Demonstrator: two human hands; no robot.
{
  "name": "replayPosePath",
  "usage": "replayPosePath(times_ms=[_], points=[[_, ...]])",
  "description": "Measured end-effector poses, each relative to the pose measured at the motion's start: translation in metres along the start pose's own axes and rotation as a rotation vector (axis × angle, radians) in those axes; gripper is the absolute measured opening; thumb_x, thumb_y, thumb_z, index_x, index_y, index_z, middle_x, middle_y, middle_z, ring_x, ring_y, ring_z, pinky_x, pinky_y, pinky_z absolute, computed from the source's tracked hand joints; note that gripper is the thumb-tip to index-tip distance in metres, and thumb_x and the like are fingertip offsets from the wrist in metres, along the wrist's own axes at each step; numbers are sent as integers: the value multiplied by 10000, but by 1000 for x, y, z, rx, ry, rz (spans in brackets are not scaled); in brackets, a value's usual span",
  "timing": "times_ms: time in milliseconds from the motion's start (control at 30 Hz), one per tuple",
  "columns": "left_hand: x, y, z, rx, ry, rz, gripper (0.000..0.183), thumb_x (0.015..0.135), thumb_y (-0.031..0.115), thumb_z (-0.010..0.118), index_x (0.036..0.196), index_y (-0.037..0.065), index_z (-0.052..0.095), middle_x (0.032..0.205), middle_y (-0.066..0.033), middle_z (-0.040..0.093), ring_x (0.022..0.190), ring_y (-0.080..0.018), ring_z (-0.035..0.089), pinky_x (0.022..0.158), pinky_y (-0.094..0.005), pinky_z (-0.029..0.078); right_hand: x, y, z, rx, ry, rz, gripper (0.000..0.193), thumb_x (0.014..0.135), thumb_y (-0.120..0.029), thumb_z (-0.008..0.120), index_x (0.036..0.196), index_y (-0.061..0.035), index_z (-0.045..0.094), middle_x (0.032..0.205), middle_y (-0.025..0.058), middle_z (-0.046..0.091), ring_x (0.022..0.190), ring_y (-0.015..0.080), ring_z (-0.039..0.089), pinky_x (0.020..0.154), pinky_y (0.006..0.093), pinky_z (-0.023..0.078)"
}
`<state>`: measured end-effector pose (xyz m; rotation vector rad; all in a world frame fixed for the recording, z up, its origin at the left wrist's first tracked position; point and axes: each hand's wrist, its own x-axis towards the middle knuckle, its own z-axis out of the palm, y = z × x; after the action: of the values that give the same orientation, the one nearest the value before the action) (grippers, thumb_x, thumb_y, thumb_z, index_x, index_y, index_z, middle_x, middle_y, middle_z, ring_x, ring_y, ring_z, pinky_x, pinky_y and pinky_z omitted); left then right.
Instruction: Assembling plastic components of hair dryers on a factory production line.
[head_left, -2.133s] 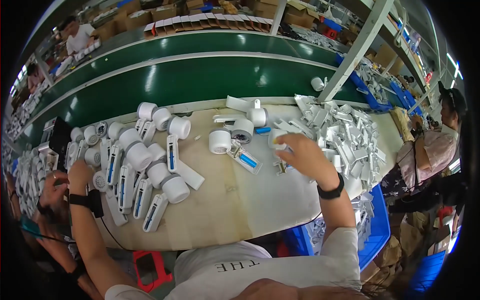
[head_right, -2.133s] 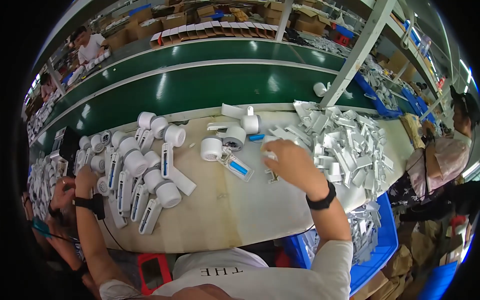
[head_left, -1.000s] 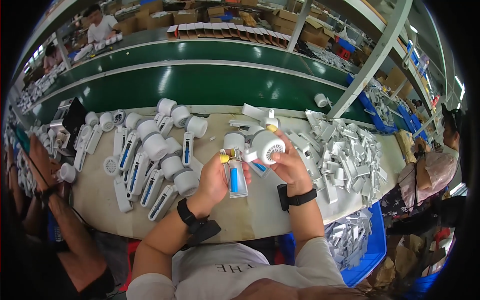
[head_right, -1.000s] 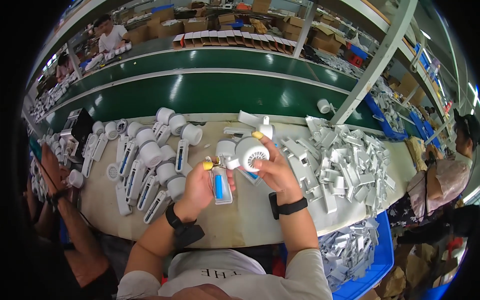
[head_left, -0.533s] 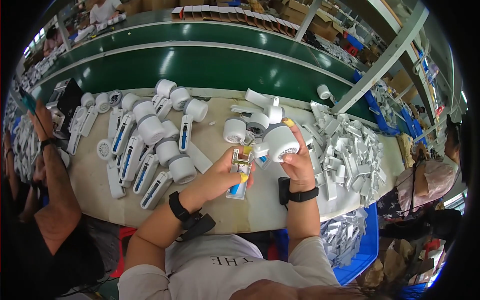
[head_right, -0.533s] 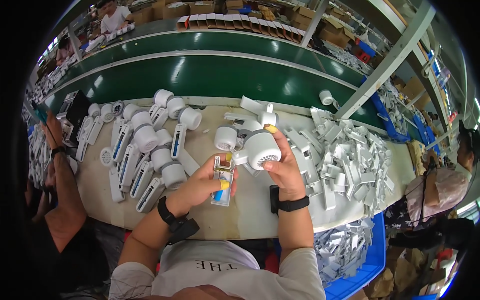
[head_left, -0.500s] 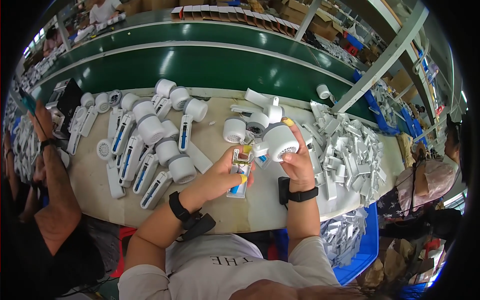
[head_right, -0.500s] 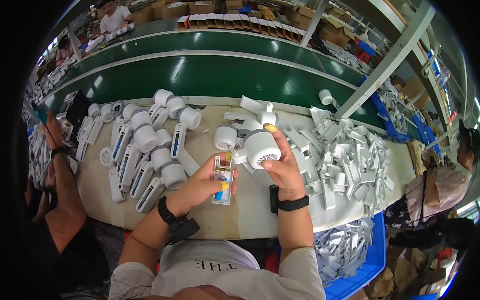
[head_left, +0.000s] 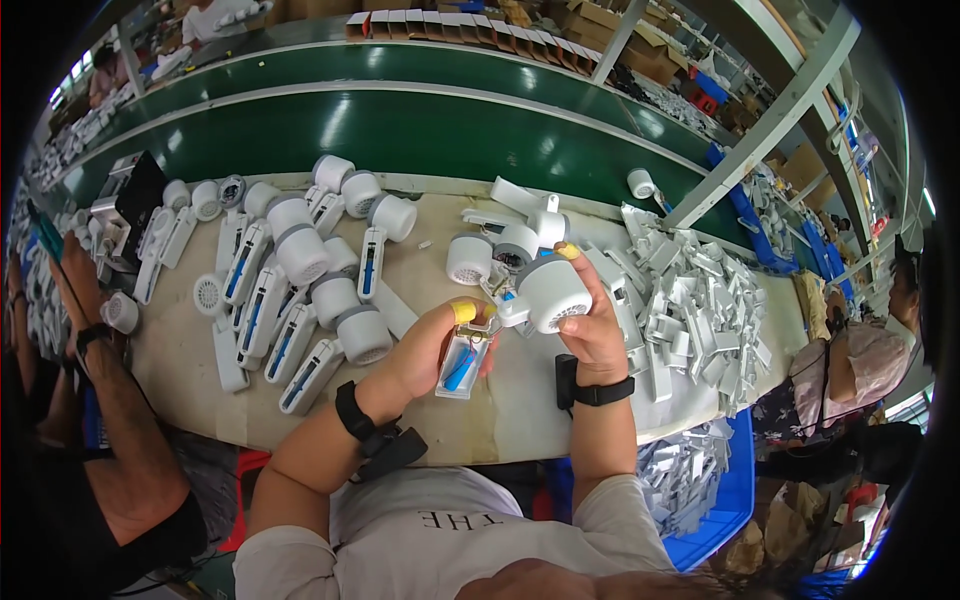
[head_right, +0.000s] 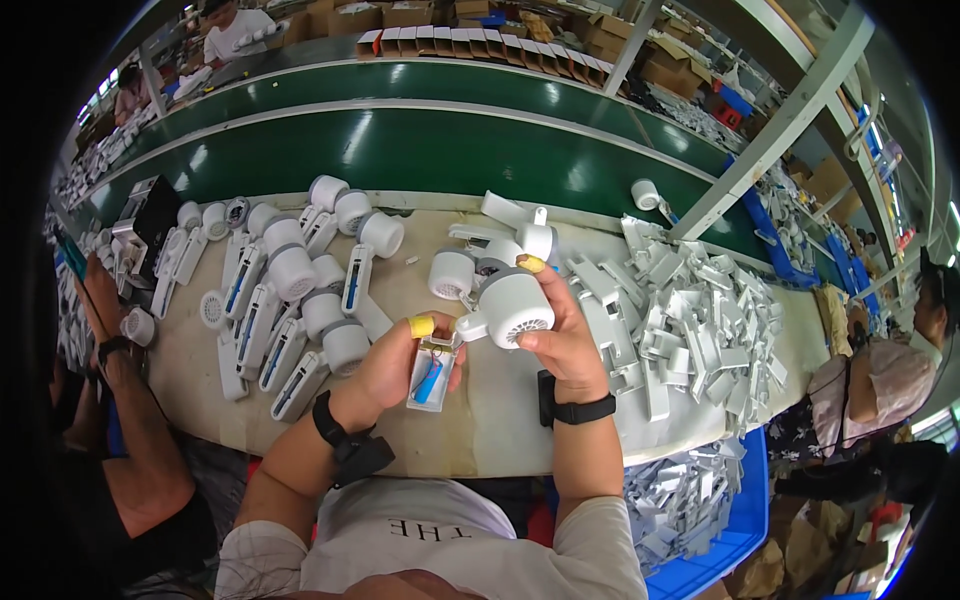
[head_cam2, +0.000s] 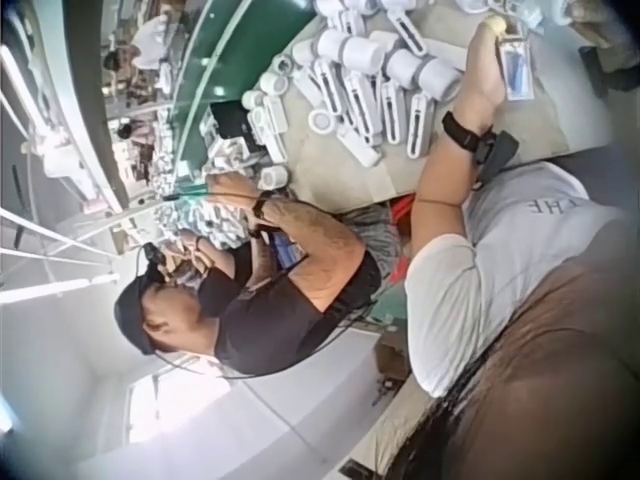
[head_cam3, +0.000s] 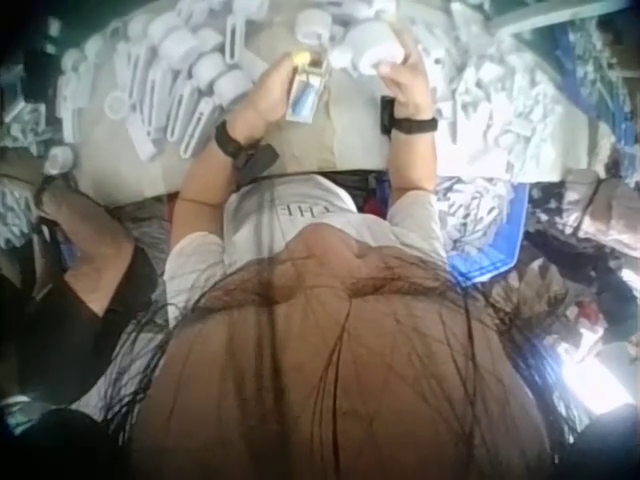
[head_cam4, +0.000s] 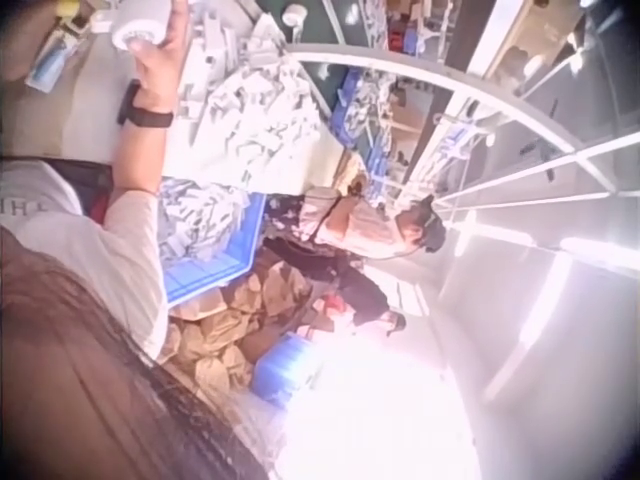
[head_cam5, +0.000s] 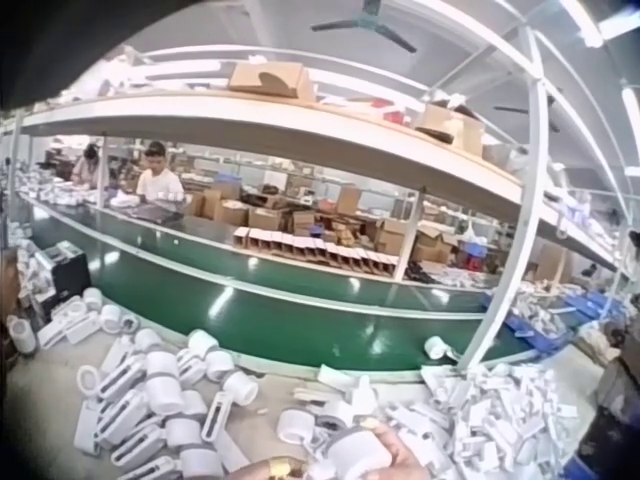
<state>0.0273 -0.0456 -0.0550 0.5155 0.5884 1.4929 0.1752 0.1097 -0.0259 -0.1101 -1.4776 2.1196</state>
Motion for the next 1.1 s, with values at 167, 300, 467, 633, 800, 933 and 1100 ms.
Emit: replayPosePath(times_ms=[167, 300, 467, 633, 800, 933, 1100], points=[[-4, 1, 20, 264, 216, 216, 309, 893, 245, 358, 1094, 20, 426, 865, -141, 576, 700, -221, 596, 620, -325, 509, 0, 1, 1, -15, 18, 11, 837, 582, -118, 770, 1307, -76, 355, 1169, 76, 501, 1079, 222, 503, 927, 339, 396], [-4, -3, 13, 233, 202, 212, 300, 886, 217, 374, 1119, 30, 404, 850, -144, 574, 713, -216, 598, 644, -319, 510, -1, 2, 5, -31, -11, 2, 831, 590, -121, 768, 1308, -76, 353, 1170, 72, 499, 1081, 222, 502, 920, 339, 402], [-2, -5, 5, 109, 34, 143, 329, 855, 107, 382, 1175, 31, 365, 948, -139, 534, 825, -229, 581, 758, -367, 493, 1, 0, 5, -2, 21, -10, 824, 598, -121, 763, 1307, -58, 348, 1172, 75, 498, 1074, 219, 507, 900, 336, 422], [-2, -1, 9, 70, -84, 137, 430, 821, 59, 403, 1238, 57, 294, 1037, -144, 489, 888, -240, 565, 790, -381, 484, 1, -1, 3, 39, 75, -4, 822, 598, -115, 757, 1307, -51, 346, 1162, 83, 503, 1048, 221, 525, 874, 333, 444], [-5, -4, 10, 294, -111, 136, 511, 807, 58, 427, 1281, 82, 238, 1064, -140, 467, 910, -238, 557, 803, -374, 479, -1, -1, 3, 44, 48, -1, 828, 595, -94, 753, 1312, -55, 341, 1158, 81, 507, 1055, 219, 520, 889, 332, 433], [-5, 2, 11, 296, -8, 82, 422, 812, 73, 462, 1202, 56, 300, 994, -129, 511, 814, -213, 571, 711, -340, 490, -2, 1, 4, 14, 4, -16, 823, 587, -83, 761, 1302, -66, 353, 1185, 74, 490, 1082, 220, 501, 930, 337, 397], [-8, 2, 16, 314, 110, 4, 218, 827, 108, 487, 1017, 33, 411, 840, -108, 562, 644, -191, 573, 578, -314, 480, -3, 5, 5, -39, -64, -27, 810, 584, -95, 773, 1285, -77, 366, 1199, 73, 477, 1102, 240, 491, 938, 359, 388]])
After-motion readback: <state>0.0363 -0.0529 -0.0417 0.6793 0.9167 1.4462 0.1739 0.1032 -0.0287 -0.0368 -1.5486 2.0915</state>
